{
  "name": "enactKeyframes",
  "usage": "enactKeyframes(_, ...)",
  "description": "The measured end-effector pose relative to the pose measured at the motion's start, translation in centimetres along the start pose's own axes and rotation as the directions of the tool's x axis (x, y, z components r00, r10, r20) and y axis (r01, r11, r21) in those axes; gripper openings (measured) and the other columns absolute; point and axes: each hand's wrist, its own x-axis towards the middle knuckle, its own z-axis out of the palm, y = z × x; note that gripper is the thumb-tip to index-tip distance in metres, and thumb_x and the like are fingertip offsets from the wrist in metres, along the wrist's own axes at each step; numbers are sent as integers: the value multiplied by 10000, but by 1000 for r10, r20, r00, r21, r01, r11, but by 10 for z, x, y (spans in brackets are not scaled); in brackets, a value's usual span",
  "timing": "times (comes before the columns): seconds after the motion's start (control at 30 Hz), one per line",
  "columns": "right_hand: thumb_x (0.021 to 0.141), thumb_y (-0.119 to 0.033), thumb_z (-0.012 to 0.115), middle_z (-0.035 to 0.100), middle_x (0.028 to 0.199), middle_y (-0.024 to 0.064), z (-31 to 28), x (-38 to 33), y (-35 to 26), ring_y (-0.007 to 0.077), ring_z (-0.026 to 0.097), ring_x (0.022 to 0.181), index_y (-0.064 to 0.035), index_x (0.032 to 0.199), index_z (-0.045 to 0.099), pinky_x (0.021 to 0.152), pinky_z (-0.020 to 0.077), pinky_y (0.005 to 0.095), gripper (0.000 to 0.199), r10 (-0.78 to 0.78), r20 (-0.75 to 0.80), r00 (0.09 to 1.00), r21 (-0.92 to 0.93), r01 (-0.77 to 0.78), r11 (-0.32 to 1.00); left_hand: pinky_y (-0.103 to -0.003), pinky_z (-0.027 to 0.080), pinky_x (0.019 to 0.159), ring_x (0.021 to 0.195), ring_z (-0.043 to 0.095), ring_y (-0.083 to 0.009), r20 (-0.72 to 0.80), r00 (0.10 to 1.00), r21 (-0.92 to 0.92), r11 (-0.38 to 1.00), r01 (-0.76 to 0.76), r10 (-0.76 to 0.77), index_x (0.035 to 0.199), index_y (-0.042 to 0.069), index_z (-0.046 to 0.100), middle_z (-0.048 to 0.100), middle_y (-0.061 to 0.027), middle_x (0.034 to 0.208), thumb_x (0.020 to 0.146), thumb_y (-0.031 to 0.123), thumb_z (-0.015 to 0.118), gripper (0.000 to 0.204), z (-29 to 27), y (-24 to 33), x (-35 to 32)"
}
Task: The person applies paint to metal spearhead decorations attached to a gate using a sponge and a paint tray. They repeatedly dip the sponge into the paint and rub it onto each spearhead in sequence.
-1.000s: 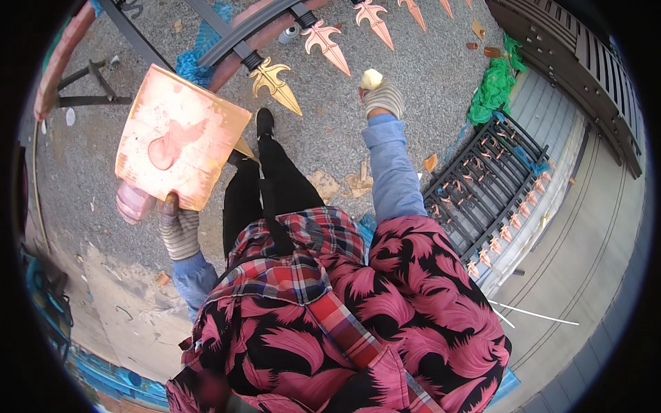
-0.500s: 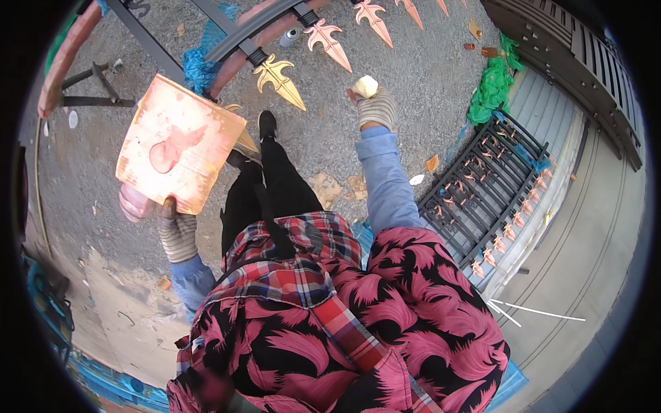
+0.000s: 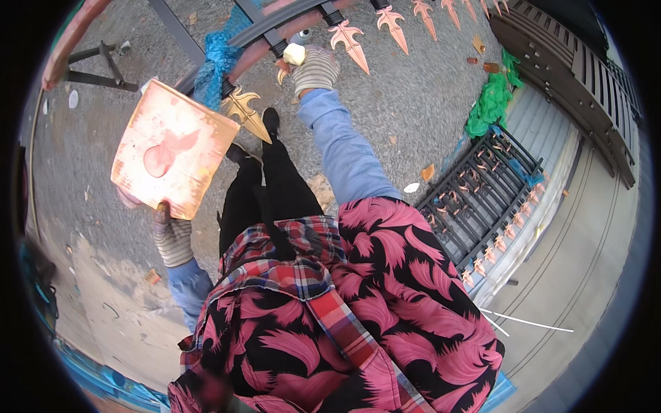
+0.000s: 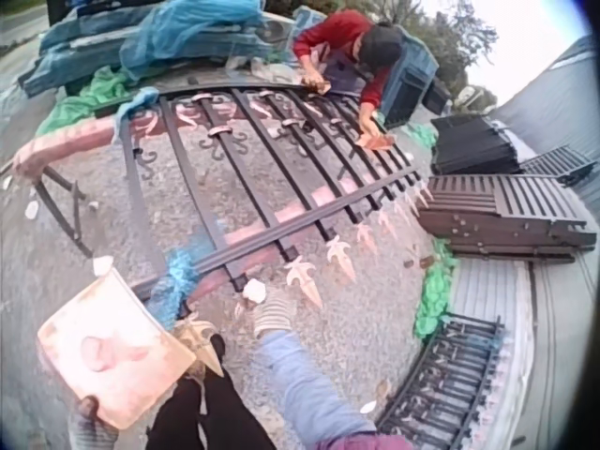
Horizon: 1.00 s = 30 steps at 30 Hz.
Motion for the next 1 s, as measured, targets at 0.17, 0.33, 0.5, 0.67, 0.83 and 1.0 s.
enactKeyframes(0.17,578,-315,713,618,801,98,23,22,24,258,588,768,-120,837,623,663,470,350,337,257,-129,958,166,-234,958,-360,318,953,1116,390,-228,-24,999,-17,999,-44,44,1232,-10,279,383,-110,1208,678,159,622,674,-9,-2,1)
enactKeyframes(0.33,556,-317,724,617,851,71,30,1,-1,256,586,797,-162,894,618,695,473,351,387,50,33,998,4,-50,999,-360,318,953,1113,395,-230,-20,1000,-46,999,-21,20,1233,-5,281,391,-115,1203,683,150,617,663,-13,-4,2)
enactKeyframes(0.5,555,-350,722,621,798,87,11,5,20,246,591,765,-137,820,635,662,463,374,351,253,12,967,451,-231,862,-363,324,949,1107,405,-234,-5,999,-29,999,-42,42,1230,-7,283,406,-118,1193,687,148,617,656,-7,1,-4)
enactKeyframes(0.67,589,-384,688,616,880,60,12,-16,1,222,585,823,-148,900,606,711,463,333,399,43,96,994,-88,-34,995,-364,305,966,1107,405,-218,39,998,-116,992,43,-39,1220,-2,306,410,-101,1202,704,90,606,605,-17,2,-1)
enactKeyframes(0.83,609,-350,677,611,902,71,6,-16,0,223,580,852,-145,895,615,713,462,327,358,56,115,992,-177,-35,984,-368,306,965,1111,402,-224,109,994,-75,997,23,-15,1213,-6,316,413,-106,1198,699,104,615,604,-2,4,-3)
enactKeyframes(1.0,579,-300,714,625,833,76,-31,-67,33,233,597,773,-109,867,622,663,471,331,358,143,57,988,-96,-138,986,-371,324,958,1122,393,-242,217,973,-83,992,96,-76,1217,-2,302,426,-109,1179,701,87,599,602,1,4,2)
